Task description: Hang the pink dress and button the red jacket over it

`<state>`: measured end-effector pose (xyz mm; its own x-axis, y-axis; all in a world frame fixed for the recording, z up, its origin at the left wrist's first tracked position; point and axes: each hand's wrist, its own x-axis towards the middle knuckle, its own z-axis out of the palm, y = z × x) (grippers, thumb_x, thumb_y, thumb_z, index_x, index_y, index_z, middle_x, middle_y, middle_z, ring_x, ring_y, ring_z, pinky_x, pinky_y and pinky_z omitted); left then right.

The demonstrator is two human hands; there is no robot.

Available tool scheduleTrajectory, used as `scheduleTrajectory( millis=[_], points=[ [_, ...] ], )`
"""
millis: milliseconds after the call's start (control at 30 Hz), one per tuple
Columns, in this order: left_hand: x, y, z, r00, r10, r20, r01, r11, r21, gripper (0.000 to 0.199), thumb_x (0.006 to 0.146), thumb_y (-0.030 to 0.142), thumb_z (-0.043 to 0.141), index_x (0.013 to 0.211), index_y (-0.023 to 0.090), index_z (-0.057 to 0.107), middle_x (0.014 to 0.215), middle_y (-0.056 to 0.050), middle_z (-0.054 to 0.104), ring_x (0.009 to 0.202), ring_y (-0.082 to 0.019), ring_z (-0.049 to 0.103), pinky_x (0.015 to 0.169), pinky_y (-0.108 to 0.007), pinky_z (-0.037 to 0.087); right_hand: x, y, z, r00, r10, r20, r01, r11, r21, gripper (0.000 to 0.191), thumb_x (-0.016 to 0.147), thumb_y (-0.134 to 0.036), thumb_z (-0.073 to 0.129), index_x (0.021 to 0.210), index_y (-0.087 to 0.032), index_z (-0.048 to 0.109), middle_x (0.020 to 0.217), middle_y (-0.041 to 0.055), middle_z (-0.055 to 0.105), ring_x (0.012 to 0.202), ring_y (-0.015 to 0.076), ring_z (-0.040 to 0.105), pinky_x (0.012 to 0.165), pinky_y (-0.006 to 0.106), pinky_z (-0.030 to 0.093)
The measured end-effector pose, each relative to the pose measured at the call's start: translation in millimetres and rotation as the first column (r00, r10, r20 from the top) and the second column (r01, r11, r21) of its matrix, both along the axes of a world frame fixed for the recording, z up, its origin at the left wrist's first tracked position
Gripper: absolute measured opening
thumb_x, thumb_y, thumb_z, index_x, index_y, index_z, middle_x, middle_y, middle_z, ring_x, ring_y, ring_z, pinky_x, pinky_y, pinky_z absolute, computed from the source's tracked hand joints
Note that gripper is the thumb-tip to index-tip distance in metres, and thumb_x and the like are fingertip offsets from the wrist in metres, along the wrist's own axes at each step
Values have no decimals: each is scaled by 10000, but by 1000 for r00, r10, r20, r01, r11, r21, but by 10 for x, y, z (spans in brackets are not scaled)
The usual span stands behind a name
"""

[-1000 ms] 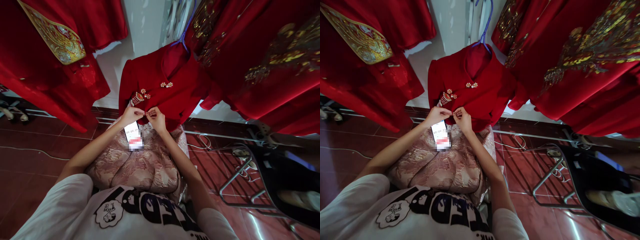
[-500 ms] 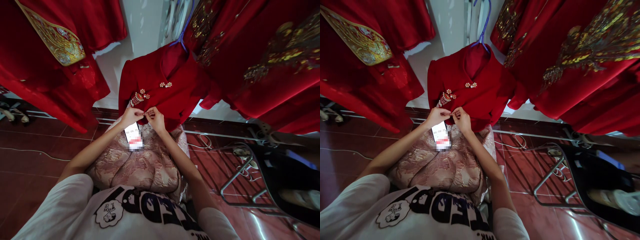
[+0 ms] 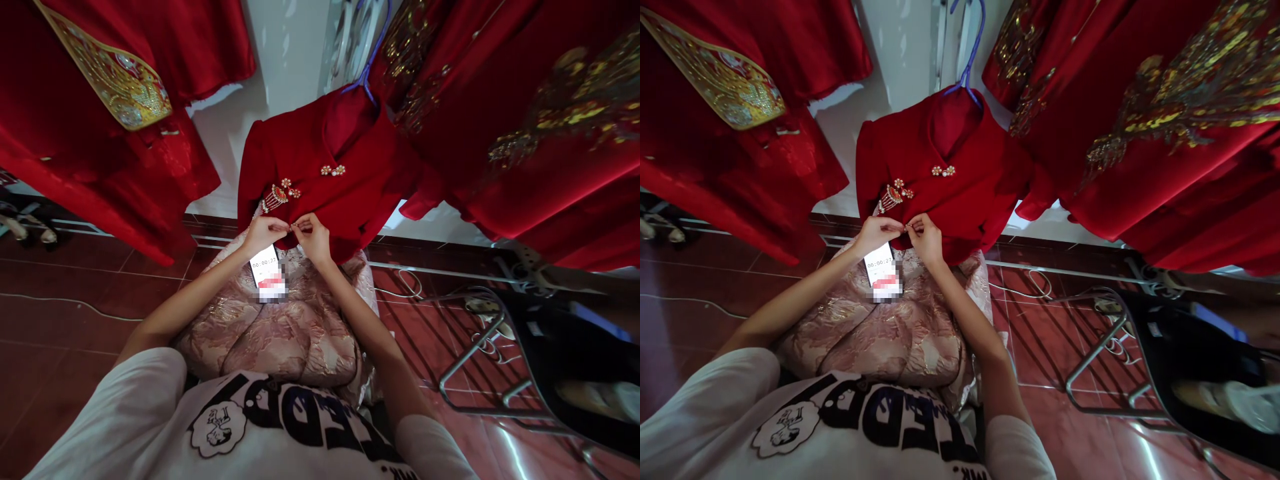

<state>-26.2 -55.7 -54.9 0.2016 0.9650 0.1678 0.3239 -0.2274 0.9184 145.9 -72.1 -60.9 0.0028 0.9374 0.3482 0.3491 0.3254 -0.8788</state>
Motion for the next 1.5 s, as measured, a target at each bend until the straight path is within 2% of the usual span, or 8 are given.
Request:
scheduleTrajectory(
  millis=[200, 433, 700, 933, 1067, 1167, 1267, 1500],
  points=[
    [52, 3, -52, 996, -1, 91, 8, 997, -74, 180, 730, 152, 794, 896, 103, 745, 947, -114, 801, 871, -188, 773, 931, -369, 616, 11, 32, 1, 1000, -13, 0, 13, 1000, 9, 124, 849, -202, 667, 854, -239, 548, 855, 5, 708, 795, 156, 700, 817, 298, 599],
    [25, 11, -92, 992, 30, 120, -27, 999, -26, 174, 715, 217, 793, 856, 121, 759, 923, -100, 801, 857, -208, 761, 887, -353, 612, 27, 25, -48, 999, 17, -36, -16, 999, 43, 116, 854, -179, 665, 867, -230, 561, 857, 7, 701, 792, 165, 710, 780, 299, 602],
    [-31, 50, 28, 999, -53, 9, 53, 998, -33, 96, 731, 114, 757, 808, 147, 710, 812, -44, 764, 783, -171, 734, 811, -296, 577, 63, -19, 21, 999, 39, 7, -39, 999, -18, 111, 834, -173, 649, 853, -234, 559, 865, 14, 730, 807, 168, 727, 828, 323, 620],
    [-45, -11, 120, 963, -24, -268, 71, 983, 169, 255, 755, 132, 805, 946, 170, 640, 918, -27, 730, 775, -146, 679, 728, -262, 516, 543, -357, 258, 986, 166, 32, -164, 984, -65, 181, 851, -353, 679, 960, -218, 628, 989, 59, 761, 900, 193, 751, 782, 334, 647],
    [-25, -139, 200, 828, 60, -557, 141, 940, 311, 190, 865, 221, 777, 1032, 183, 695, 1088, -64, 690, 936, -219, 681, 820, -334, 532, 653, -464, 328, 987, 159, 31, -157, 986, -50, 211, 877, -397, 655, 981, -214, 648, 1014, 72, 763, 908, 189, 747, 789, 328, 648],
    [17, -212, 219, 713, 131, -689, 170, 921, 352, 169, 953, 249, 692, 1110, 186, 697, 1163, -99, 657, 1069, -280, 663, 895, -386, 538, 612, -451, 270, 978, 205, 24, -204, 977, -58, 250, 895, -416, 639, 1035, -209, 655, 1085, 88, 764, 989, 198, 750, 855, 345, 649],
    [54, -228, 192, 674, 141, -725, 193, 914, 357, 128, 975, 214, 649, 1092, 176, 681, 1135, -113, 655, 1119, -299, 643, 939, -397, 532, 550, -391, 94, 960, 280, 8, -277, 955, -109, 327, 913, -423, 633, 1161, -212, 650, 1239, 109, 740, 1131, 219, 729, 940, 386, 639],
    [45, -178, 146, 789, 96, -606, 170, 915, 365, 41, 947, 151, 647, 977, 174, 662, 1013, -80, 712, 1022, -259, 683, 944, -381, 544, 468, -287, -291, 945, 326, -37, -326, 924, -200, 635, 897, -481, 679, 1449, -201, 536, 1449, 166, 632, 1383, 295, 599, 1133, 525, 532]
  ],
)
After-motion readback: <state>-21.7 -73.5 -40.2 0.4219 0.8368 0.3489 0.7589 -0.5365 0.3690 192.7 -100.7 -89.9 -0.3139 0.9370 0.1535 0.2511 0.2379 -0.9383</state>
